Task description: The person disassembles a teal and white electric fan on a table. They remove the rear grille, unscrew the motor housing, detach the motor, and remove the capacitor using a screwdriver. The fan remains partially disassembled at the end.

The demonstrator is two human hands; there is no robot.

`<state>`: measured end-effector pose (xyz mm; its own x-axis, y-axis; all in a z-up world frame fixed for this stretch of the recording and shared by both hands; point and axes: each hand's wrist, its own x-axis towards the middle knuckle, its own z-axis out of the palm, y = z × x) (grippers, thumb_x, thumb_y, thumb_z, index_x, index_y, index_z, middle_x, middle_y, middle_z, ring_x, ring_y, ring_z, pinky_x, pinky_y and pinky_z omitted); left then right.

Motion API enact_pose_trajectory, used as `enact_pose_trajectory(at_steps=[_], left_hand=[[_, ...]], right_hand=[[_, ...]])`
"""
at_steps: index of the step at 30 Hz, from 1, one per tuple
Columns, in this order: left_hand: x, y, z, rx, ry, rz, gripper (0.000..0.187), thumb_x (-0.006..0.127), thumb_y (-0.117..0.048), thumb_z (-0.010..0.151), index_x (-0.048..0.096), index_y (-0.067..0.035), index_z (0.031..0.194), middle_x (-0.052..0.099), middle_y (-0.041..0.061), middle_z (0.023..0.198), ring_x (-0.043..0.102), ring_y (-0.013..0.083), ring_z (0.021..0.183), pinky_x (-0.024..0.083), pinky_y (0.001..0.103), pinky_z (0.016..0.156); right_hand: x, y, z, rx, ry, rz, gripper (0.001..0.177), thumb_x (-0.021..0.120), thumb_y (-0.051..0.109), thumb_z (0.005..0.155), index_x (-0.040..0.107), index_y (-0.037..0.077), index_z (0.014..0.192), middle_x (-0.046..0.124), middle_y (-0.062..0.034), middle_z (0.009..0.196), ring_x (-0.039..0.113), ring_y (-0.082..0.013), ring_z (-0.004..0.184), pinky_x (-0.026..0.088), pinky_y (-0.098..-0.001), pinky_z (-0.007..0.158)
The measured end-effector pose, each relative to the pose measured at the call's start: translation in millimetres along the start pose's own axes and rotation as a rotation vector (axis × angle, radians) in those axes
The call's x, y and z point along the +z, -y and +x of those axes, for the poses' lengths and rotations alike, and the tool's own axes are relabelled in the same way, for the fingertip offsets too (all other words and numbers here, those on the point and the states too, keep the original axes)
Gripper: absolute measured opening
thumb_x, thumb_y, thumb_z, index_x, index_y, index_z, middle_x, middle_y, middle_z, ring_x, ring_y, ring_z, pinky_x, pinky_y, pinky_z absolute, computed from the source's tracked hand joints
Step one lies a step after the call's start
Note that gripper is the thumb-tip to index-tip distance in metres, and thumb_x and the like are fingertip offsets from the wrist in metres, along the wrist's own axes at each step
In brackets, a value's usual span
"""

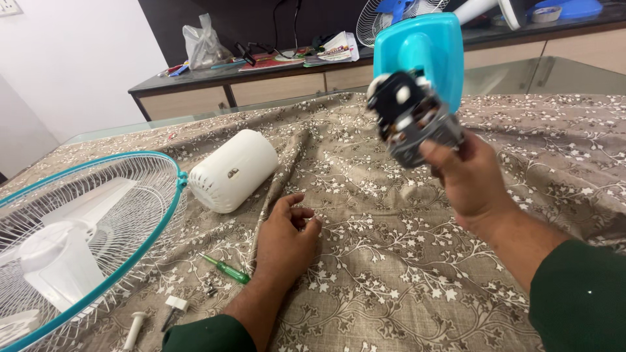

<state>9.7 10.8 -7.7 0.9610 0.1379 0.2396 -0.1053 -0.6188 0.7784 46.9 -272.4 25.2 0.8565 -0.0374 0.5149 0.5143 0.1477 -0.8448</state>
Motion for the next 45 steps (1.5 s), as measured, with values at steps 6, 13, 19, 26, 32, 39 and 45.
enact_pose_trajectory(at_steps=[6,13,19,26,32,39,45], left_hand=[[-1,1,-2,0.042,-0.077,-0.119,0.047,0.058,-0.018,0.095,0.053,-0.006,0.14,0.077,0.007,0.109,0.075,0.0195,0.092,0.058,0.034,0.083],[0,6,-1,0.084,-0.089,-0.193,0.042,0.052,-0.024,0.099,0.057,-0.006,0.137,0.078,0.011,0.112,0.075,0.0213,0.096,0.057,0.035,0.086],[4,12,2,0.12,-0.079,-0.243,0.039,0.053,-0.024,0.1,0.061,-0.003,0.132,0.077,0.014,0.115,0.074,0.0208,0.105,0.055,0.033,0.093],[1,11,2,0.028,-0.058,-0.367,0.038,0.05,-0.024,0.1,0.065,-0.005,0.13,0.078,0.011,0.112,0.074,0.0177,0.1,0.057,0.031,0.087],[2,9,1,0.028,-0.08,-0.347,0.034,0.056,-0.026,0.099,0.07,-0.005,0.122,0.08,0.008,0.098,0.073,0.0158,0.086,0.057,0.03,0.077],[1,6,-1,0.033,-0.057,-0.229,0.029,0.059,-0.028,0.097,0.077,-0.009,0.111,0.077,0.008,0.082,0.07,0.0165,0.072,0.054,0.032,0.068],[0,5,-1,0.102,-0.076,-0.206,0.029,0.059,-0.028,0.097,0.078,-0.008,0.108,0.077,0.007,0.081,0.071,0.0168,0.071,0.054,0.033,0.068]], right_hand=[[14,-4,-25,0.124,0.115,-0.223,0.091,0.087,0.04,0.064,0.055,0.003,0.141,0.072,-0.0064,0.109,0.072,-0.015,0.098,0.061,-0.0322,0.092],[19,13,-28,0.461,0.162,-0.792,0.114,0.097,0.045,0.05,0.047,0.026,0.151,0.079,-0.0071,0.112,0.078,-0.0194,0.095,0.06,-0.0351,0.09],[36,30,-26,0.465,0.43,-1.171,0.108,0.097,0.053,0.047,0.053,0.033,0.144,0.077,-0.0048,0.118,0.077,-0.0218,0.102,0.056,-0.0357,0.098],[61,24,-40,0.384,0.397,-1.206,0.116,0.098,0.06,0.043,0.053,0.041,0.149,0.074,-0.0032,0.116,0.074,-0.0218,0.102,0.057,-0.0372,0.092],[62,23,-42,0.432,0.344,-1.238,0.113,0.095,0.062,0.044,0.05,0.041,0.146,0.076,-0.0027,0.115,0.076,-0.0204,0.103,0.058,-0.0351,0.094],[56,25,-32,0.422,0.391,-1.236,0.114,0.096,0.062,0.044,0.049,0.043,0.146,0.075,-0.006,0.122,0.075,-0.0229,0.109,0.057,-0.0367,0.098],[53,30,-26,0.44,0.47,-1.222,0.12,0.095,0.063,0.047,0.042,0.043,0.152,0.07,-0.004,0.131,0.071,-0.0229,0.117,0.054,-0.0371,0.101]])
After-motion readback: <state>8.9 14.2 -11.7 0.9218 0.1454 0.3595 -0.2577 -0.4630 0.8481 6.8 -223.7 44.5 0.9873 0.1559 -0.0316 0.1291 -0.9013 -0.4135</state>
